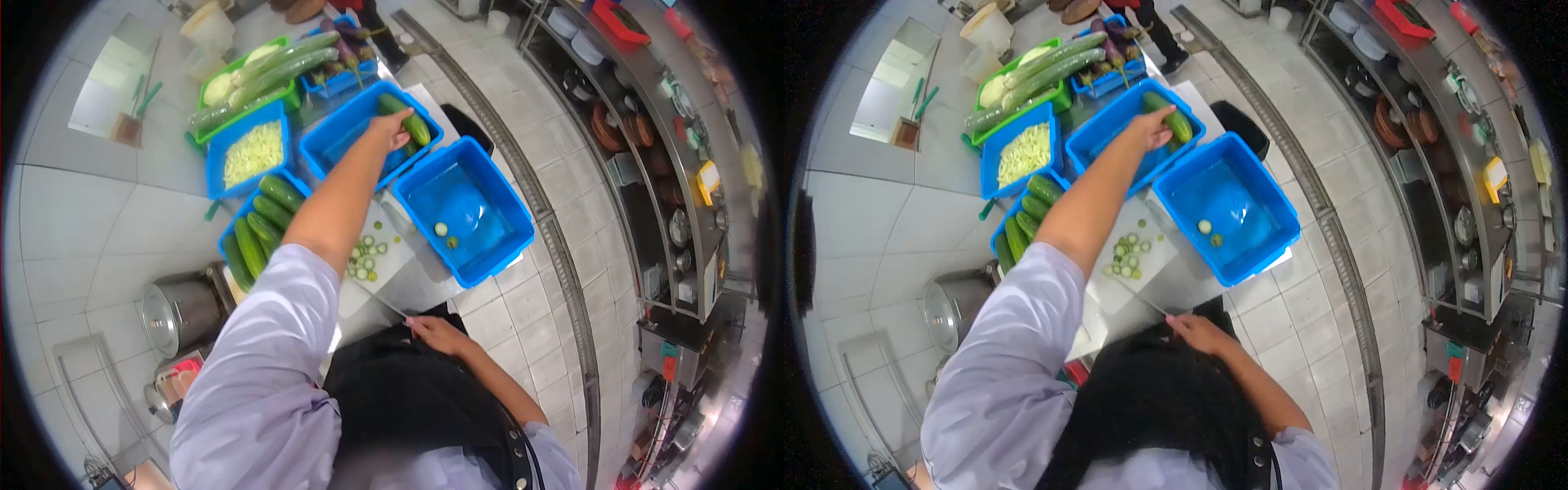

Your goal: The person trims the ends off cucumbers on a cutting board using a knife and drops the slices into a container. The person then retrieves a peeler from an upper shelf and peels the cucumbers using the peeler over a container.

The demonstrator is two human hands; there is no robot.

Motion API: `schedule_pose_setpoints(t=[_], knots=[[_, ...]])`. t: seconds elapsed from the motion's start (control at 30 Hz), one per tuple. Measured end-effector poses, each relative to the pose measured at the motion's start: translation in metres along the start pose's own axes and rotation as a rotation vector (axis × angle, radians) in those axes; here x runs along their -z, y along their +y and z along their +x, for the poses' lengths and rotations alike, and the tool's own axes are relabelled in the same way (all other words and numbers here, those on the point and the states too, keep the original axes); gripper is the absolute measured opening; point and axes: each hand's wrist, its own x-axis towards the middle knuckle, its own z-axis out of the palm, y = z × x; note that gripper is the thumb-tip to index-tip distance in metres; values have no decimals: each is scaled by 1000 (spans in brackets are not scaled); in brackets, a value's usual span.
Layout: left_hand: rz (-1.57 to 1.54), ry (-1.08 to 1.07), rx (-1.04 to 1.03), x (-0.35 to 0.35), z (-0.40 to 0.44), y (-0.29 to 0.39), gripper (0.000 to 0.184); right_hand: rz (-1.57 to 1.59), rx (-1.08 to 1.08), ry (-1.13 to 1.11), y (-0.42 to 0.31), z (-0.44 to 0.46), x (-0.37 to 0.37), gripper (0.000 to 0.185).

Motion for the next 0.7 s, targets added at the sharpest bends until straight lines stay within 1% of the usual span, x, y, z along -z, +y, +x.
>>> schedule_pose_setpoints(t=[0.03, 0.1, 0.13, 0.17, 0.2, 0.23, 0.3, 0.33, 0.37, 0.43, 0.47, 0.53, 0.57, 0.6, 0.63, 0.67, 0.7], knots=[[3, -63, 10, 6, -10, 1, 68, 21, 21, 8, -4, -3, 2, 64], [-59, -89, -76, 23, -49, 8, 61, -57, 50, 20, -8, -2, 4, 59], [-149, -192, -150, 39, -80, 11, 56, -67, 51, 7, -7, -1, 2, 59], [-235, -295, -230, 57, -116, 14, 51, -155, 80, 35, -5, 5, -1, 56], [-259, -316, -258, 74, -159, 16, 45, -239, 111, 63, -3, 11, -6, 53], [-287, -336, -283, 91, -203, 11, 40, -247, 112, 48, -2, 16, -11, 53], [-92, -296, -455, 135, -271, -12, 36, -407, 158, 71, -4, 28, -19, 49], [-9, -272, -506, 158, -294, -30, 35, -474, 162, 99, -9, 31, -24, 48], [76, -245, -555, 179, -317, -47, 35, -490, 168, 82, -10, 34, -27, 48], [278, -181, -660, 215, -346, -90, 39, -497, 132, 185, -12, 40, -32, 47], [266, -168, -663, 227, -359, -112, 39, -511, 135, 173, -12, 42, -33, 47], [349, -90, -422, 244, -376, -156, 45, -545, 60, 293, -12, 43, -28, 45], [332, -79, -418, 251, -372, -181, 45, -560, 59, 279, -12, 42, -25, 45], [475, 45, -487, 257, -362, -210, 46, -540, 63, 355, -12, 42, -21, 45], [623, 170, -550, 257, -362, -220, 47, -516, 69, 431, -14, 43, -17, 46], [615, 218, -563, 255, -360, -230, 51, -481, 65, 455, -15, 43, -14, 46], [608, 223, -553, 251, -359, -234, 51, -445, 58, 480, -15, 42, -11, 46]])
